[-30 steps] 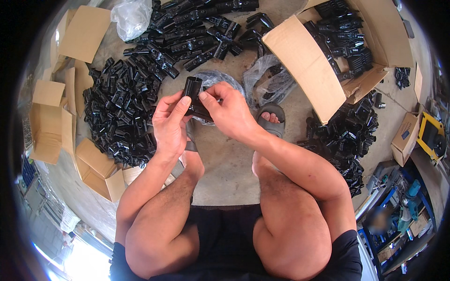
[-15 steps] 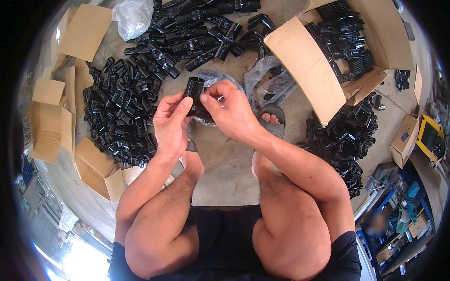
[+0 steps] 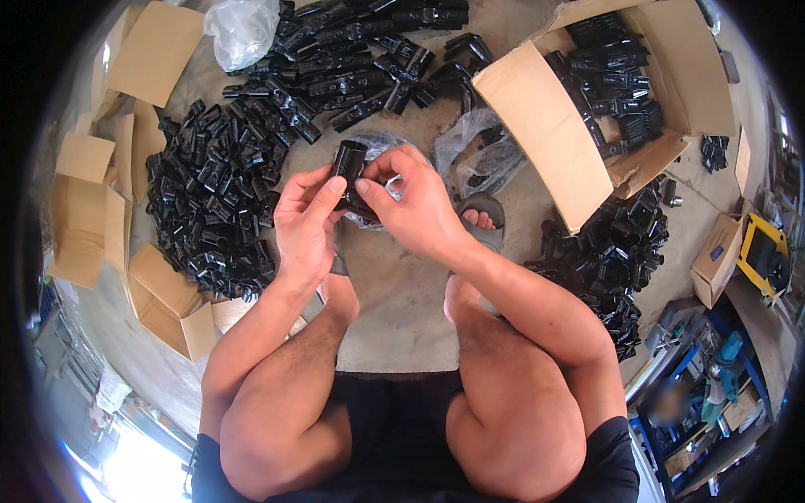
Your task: The person assembles small black plastic components by hand, places them into a plastic bag, and then stacks cardboard boxes in a warehouse area.
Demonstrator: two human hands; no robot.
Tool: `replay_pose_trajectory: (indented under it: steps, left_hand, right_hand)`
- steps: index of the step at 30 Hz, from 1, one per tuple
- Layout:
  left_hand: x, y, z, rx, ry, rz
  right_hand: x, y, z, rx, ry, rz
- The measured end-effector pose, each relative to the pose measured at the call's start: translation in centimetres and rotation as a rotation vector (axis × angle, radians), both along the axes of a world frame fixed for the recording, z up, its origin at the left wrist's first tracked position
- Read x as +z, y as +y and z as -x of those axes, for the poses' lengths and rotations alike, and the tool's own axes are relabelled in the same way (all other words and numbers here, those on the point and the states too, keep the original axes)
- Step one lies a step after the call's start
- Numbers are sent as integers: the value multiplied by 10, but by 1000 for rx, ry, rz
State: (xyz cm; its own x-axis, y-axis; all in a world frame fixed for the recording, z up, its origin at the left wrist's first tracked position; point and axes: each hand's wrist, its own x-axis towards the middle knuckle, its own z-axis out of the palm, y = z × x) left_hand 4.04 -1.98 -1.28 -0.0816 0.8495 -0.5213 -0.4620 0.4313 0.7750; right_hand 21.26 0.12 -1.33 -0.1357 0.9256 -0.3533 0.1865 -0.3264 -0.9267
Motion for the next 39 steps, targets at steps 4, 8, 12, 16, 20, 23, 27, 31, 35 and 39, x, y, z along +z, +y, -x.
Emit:
replay_pose_trajectory:
  steps: [4, 8, 12, 16, 20, 23, 27, 31, 35, 39]
  left_hand:
    - [-2, 1, 0, -4, -15, 7]
    - [0, 0, -2, 1, -17, -1]
    - [-1, 2, 2, -25, -14, 32]
    - [4, 8, 6, -127, -33, 77]
    - [5, 6, 10, -268, -52, 97]
    - [3, 7, 10, -294, -55, 98]
    - [2, 7, 9, -271, -32, 95]
    - [0, 7, 7, -158, 40, 45]
    - [2, 5, -1, -133, 61, -32]
    - [4, 6, -3, -95, 10, 0]
  right_hand:
    - [1, 0, -1, -3, 20, 12]
    - [-4, -1, -4, 19, 39, -98]
    - [0, 2, -5, 35, 9, 22]
    - [4, 12, -21, -9, 207, 161]
    - [19, 21, -26, 107, 240, 257]
    - [16, 19, -27, 57, 253, 299]
    - [14, 15, -26, 29, 203, 289]
    - [10, 9, -25, 3, 119, 397]
    - [-3, -4, -8, -126, 277, 219]
    - [4, -5, 0, -121, 131, 210]
